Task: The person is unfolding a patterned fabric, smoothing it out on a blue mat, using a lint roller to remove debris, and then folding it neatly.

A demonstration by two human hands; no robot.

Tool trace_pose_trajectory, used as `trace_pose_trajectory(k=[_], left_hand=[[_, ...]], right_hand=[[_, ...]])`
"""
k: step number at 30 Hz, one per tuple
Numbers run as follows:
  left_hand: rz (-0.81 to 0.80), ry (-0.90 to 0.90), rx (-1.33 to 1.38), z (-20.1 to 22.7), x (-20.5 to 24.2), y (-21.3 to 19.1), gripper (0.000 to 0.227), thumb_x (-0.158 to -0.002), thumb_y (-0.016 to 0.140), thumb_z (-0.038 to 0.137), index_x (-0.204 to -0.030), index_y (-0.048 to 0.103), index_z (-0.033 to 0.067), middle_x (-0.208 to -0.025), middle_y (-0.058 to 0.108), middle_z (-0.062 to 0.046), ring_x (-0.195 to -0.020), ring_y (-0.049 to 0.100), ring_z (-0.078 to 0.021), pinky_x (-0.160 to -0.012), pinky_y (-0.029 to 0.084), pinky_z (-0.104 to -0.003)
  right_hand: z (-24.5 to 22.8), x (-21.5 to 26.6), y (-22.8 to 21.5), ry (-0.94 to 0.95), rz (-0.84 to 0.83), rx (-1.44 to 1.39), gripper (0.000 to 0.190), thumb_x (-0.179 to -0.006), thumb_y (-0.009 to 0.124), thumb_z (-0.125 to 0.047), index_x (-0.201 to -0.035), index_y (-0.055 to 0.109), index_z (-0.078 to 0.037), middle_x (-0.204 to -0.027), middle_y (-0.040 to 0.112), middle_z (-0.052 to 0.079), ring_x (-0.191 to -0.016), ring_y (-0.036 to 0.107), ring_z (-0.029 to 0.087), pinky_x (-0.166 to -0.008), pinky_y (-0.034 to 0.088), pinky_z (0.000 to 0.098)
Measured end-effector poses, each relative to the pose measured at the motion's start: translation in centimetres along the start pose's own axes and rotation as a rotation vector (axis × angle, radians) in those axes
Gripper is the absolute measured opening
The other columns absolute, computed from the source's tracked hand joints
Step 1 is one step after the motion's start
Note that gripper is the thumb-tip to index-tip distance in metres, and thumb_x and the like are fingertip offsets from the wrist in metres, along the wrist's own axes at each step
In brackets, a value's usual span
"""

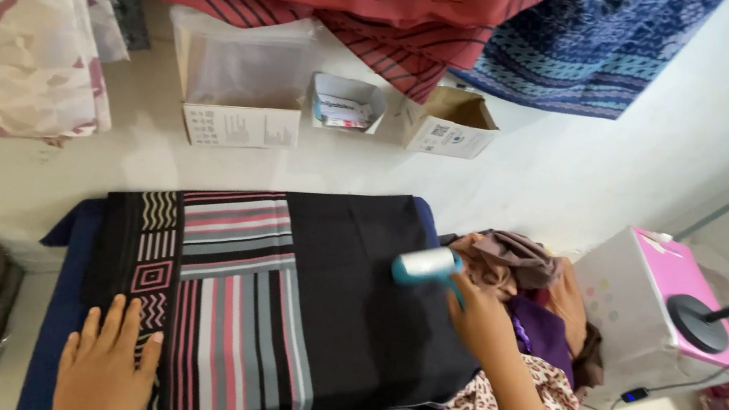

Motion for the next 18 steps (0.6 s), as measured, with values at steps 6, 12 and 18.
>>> trace_pose_trajectory(k=[6, 12, 18], left_hand=[[0.081, -0.016, -0.005, -0.4, -0.3, 1.4, 0.074, -0.092, 0.035, 0.065, -0.157, 0.039, 0.0306, -0.166, 0.041, 0.007, -0.155, 0.037, -0.023, -0.125, 0.031, -0.045], [0.006, -0.006, 0.01, -0.4, -0.1, 2.5, 0.072, -0.094, 0.032, 0.064, -0.156, 0.039, 0.0283, -0.167, 0.039, 0.004, -0.156, 0.035, -0.0257, -0.124, 0.03, -0.048], [0.548, 0.028, 0.055, -2.1, -6.0, 11.0, 0.075, -0.081, 0.05, 0.064, -0.148, 0.059, 0.0301, -0.159, 0.059, 0.004, -0.146, 0.06, -0.0304, -0.122, 0.045, -0.055]], right_hand=[[2.8, 12.6, -5.8, 0.22, -0.124, 0.008, 0.045, -0.084, 0.071, -0.025, -0.129, 0.066, -0.023, -0.102, 0.081, 0.005, -0.078, 0.079, 0.027, -0.067, 0.059, 0.0412], [3.2, 13.7, -8.8, 0.267, -0.237, 0.047, 0.048, -0.086, 0.067, -0.032, -0.134, 0.062, -0.028, -0.104, 0.081, -0.002, -0.084, 0.076, 0.025, -0.071, 0.058, 0.0406], [-0.1, 0.9, -16.9, -0.089, 0.271, -0.354, 0.032, -0.084, 0.07, -0.01, -0.116, 0.07, -0.006, -0.115, 0.062, 0.012, -0.104, 0.059, 0.028, -0.091, 0.049, 0.0378]])
Point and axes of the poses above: each hand's wrist, its own x-axis away from the middle knuckle, its own y-axis out of the palm, z = x × y, the point moved 4 cm from there along -x, towards the middle knuckle
